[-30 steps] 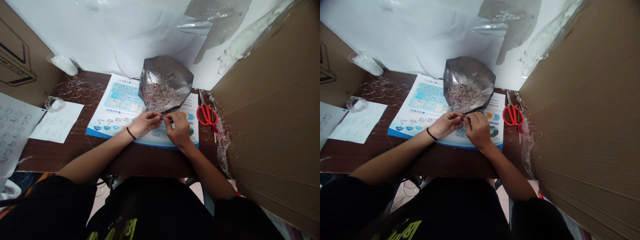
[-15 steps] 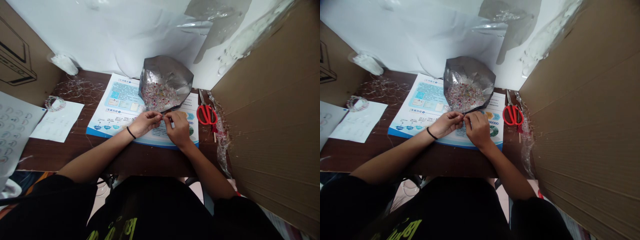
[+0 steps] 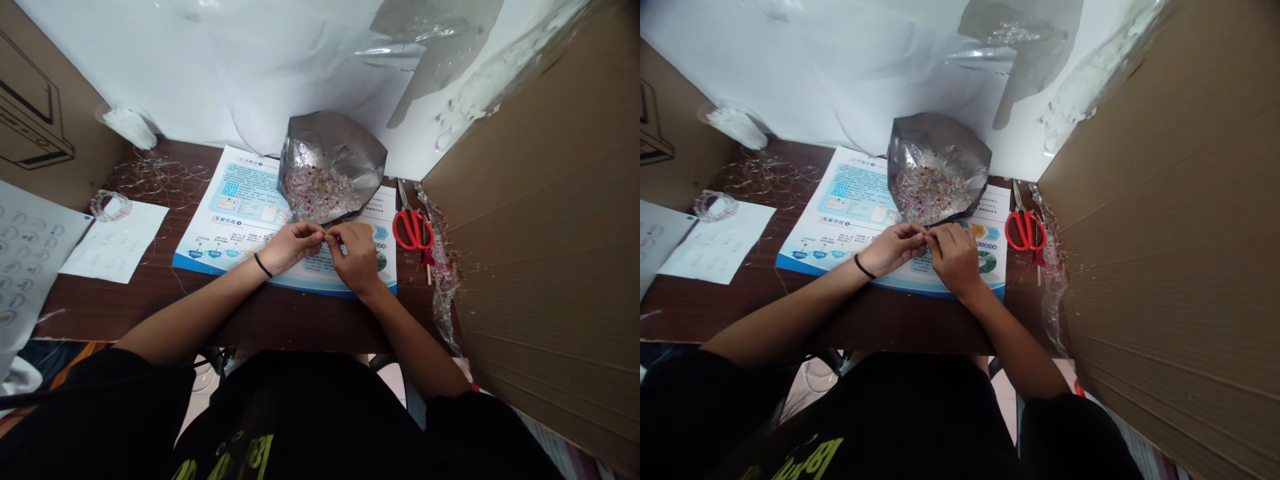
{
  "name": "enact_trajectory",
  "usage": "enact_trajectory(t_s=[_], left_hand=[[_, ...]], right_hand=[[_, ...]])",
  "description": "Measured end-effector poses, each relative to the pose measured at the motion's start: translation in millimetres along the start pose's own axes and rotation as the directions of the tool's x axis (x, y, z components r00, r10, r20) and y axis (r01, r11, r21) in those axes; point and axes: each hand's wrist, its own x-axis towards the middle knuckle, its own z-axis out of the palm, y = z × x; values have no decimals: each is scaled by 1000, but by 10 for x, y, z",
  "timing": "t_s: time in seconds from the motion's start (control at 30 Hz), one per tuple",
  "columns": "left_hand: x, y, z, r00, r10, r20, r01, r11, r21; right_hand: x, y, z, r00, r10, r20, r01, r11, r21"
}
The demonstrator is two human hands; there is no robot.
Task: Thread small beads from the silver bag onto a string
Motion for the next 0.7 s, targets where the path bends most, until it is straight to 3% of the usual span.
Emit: enact_trajectory(t_s=[0.27,0.7], left_hand=[[-19,23,0,1000,-17,-21,17,1000,-5],[-27,15,32,997,71,-41,-66,991,117]], right_hand=[[15,13,-24,998,-61,-12,61,997,51],[25,53,-25,987,125,102,-153,922,354]])
